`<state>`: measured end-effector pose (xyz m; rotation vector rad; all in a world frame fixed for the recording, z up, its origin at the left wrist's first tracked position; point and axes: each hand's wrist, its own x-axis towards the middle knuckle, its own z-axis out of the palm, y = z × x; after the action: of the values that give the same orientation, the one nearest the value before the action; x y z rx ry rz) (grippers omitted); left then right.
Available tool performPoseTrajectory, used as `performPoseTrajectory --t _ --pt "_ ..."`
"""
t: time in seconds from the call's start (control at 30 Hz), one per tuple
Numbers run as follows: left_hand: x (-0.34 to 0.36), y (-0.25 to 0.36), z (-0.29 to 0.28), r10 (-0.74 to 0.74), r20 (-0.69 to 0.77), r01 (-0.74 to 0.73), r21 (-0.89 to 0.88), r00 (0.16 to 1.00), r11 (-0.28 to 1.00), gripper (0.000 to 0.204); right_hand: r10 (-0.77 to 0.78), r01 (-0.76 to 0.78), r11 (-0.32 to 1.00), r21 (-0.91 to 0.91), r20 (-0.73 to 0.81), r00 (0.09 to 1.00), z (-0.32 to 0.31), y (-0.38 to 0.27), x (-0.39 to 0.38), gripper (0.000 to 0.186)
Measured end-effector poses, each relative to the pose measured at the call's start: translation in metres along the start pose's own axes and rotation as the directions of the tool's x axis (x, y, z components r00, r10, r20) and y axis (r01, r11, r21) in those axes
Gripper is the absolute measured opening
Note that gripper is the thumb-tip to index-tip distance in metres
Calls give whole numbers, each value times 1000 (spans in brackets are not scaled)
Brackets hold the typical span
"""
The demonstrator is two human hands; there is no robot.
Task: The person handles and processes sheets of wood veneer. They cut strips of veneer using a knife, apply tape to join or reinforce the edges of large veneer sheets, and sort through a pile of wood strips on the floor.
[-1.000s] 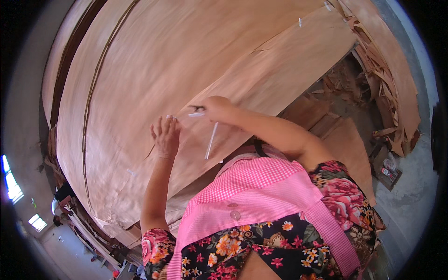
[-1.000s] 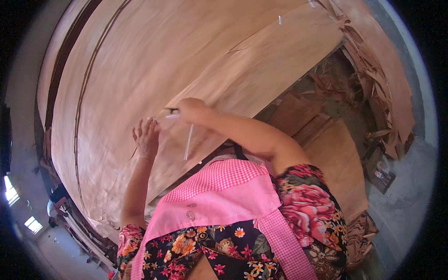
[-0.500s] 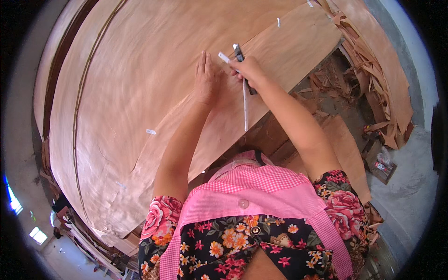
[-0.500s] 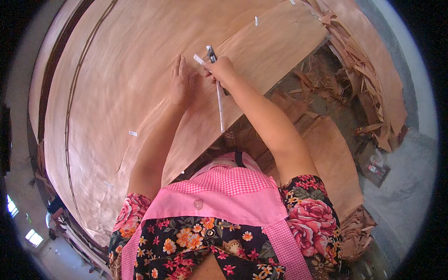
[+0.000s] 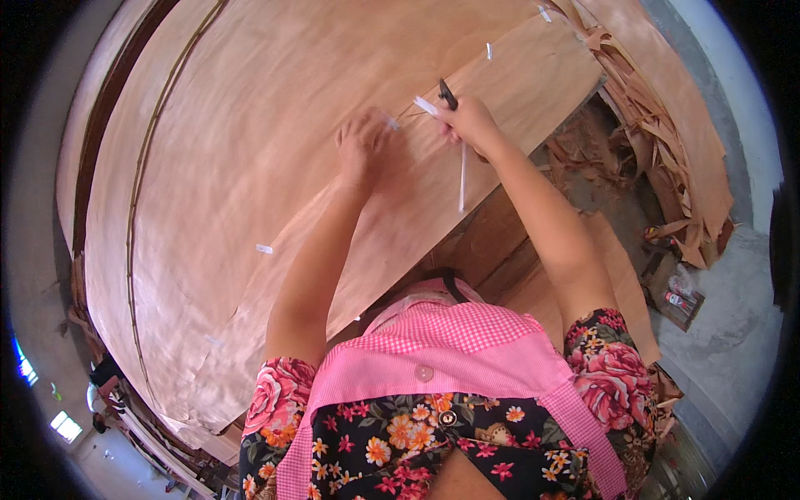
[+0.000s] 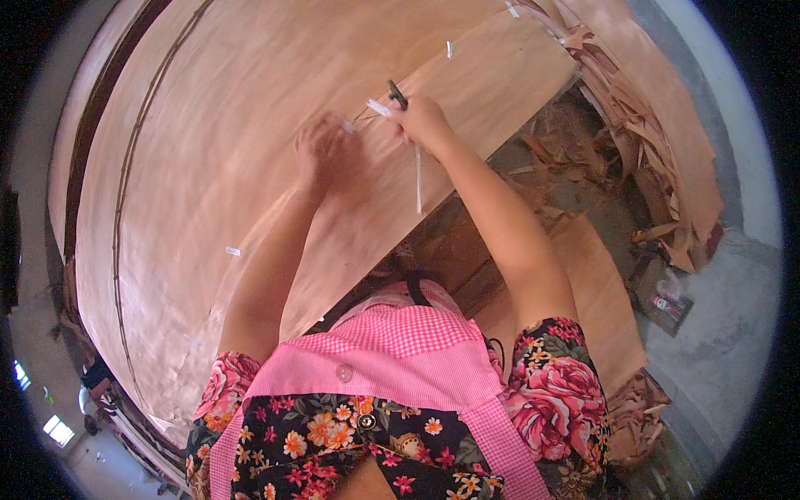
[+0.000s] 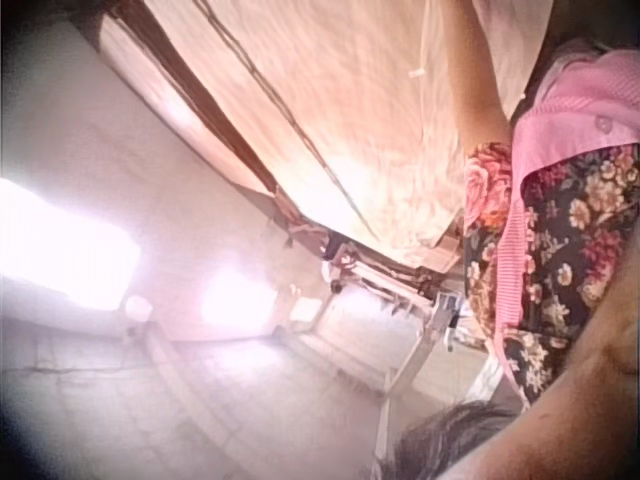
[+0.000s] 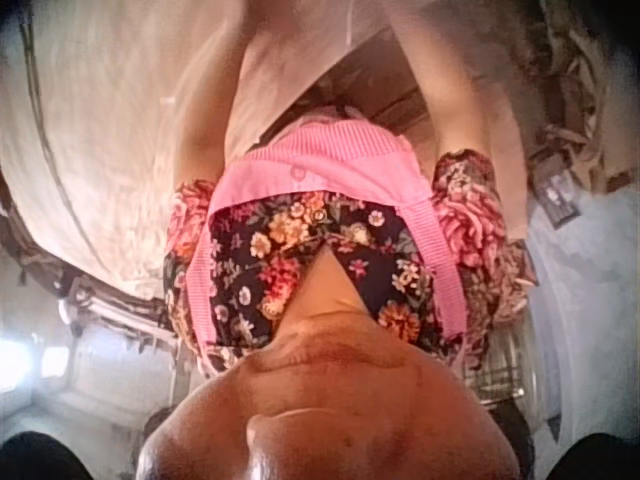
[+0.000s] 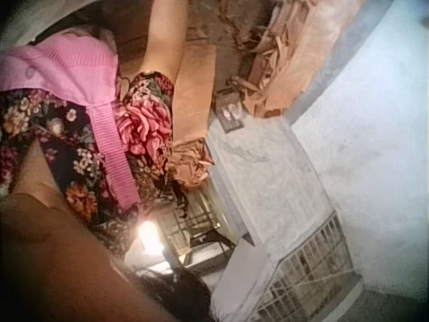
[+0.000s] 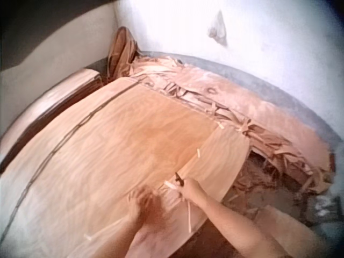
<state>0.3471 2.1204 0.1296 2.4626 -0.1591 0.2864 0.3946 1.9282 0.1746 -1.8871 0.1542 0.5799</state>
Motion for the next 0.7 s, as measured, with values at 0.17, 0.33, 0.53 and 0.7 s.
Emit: performPoseTrajectory --t 0.17,0.33,0.53,0.7 --pt "17 7 15 123 267 -220 374 956 901 51 133 -133 991 -11 15 991 22 -13 22 21" --pt "13 10 16 5 74 -31 353 997 935 60 116 -121 972 199 36 993 9 3 6 22" --pt "15 14 13 -73 79 34 410 994 912 66 101 -90 963 256 -30 994 8 16 5 22" --pt "15 15 10 -62 115 9 413 991 911 66 188 -170 972 160 -105 977 15 30 13 24"
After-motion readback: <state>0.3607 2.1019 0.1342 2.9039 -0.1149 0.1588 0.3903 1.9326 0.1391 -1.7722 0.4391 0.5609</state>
